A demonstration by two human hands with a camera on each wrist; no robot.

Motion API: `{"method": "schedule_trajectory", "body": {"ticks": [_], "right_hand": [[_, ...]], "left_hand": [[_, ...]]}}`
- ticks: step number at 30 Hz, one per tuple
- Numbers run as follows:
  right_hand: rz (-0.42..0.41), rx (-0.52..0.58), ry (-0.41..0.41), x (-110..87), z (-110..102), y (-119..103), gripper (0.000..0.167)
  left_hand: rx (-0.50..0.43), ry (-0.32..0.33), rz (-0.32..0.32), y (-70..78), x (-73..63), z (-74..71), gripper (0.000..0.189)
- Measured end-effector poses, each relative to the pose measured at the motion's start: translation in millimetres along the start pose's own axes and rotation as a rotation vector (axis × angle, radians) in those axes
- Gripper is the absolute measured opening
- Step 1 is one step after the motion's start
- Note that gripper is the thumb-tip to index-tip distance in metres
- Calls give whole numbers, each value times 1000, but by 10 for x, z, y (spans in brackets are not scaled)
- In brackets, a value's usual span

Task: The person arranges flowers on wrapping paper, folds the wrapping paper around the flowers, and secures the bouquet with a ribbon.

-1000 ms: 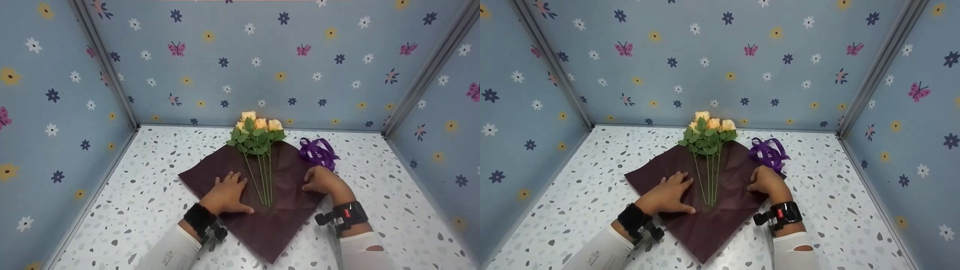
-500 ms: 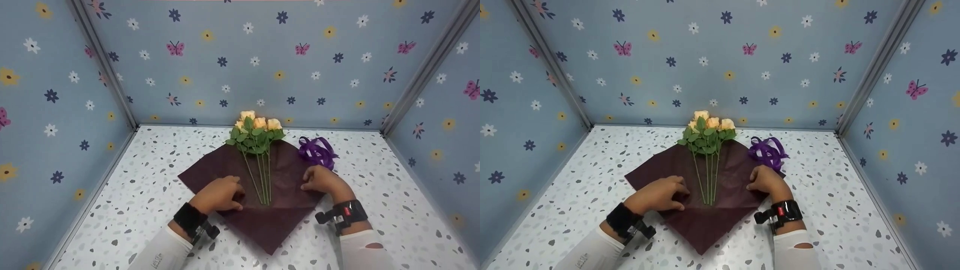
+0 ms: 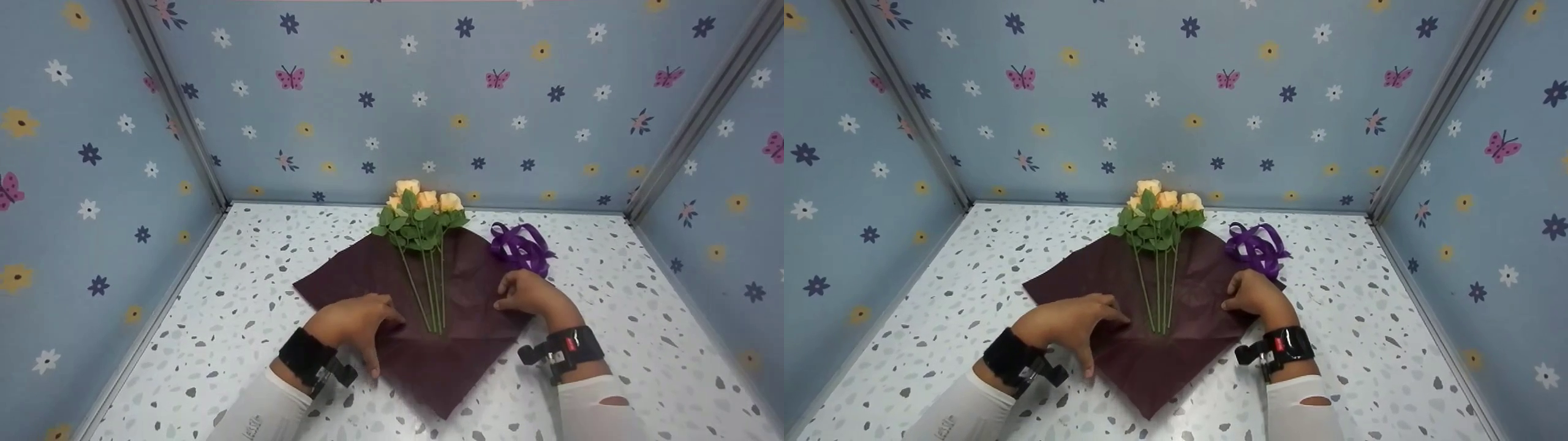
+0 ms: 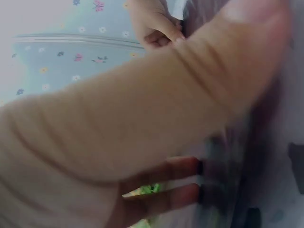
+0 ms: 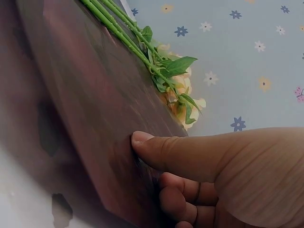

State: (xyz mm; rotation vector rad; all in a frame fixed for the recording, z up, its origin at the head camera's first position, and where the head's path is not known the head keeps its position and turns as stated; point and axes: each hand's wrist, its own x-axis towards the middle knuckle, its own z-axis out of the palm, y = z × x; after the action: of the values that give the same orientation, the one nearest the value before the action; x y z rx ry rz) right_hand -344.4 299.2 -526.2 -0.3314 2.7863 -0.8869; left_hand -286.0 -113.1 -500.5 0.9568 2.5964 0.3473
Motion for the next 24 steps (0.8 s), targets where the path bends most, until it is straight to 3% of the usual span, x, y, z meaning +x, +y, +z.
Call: {"method": "schedule_trajectory", "body": {"ticks": [4, 8, 12, 17, 22, 24], "right_hand": [[2, 17, -4, -19, -10, -17, 31], [6, 16, -10, -31, -12, -34, 30], [20, 0, -17, -37, -19, -37, 30], [22, 9, -39, -41, -33, -59, 25], [-8, 32, -104, -51, -68, -107, 24], [-54, 31, -142, -55, -83, -117, 26]], "left_hand": [[-1, -30, -34, 34, -41, -45, 122], [-102, -18, -41, 15, -72, -82, 109], [-213, -12, -32, -37, -75, -103, 84], [-200, 13, -1, -96, -38, -101, 41], [-234, 27, -54, -115, -21, -98, 6], [-226, 56, -66, -114, -17, -97, 6]]}}
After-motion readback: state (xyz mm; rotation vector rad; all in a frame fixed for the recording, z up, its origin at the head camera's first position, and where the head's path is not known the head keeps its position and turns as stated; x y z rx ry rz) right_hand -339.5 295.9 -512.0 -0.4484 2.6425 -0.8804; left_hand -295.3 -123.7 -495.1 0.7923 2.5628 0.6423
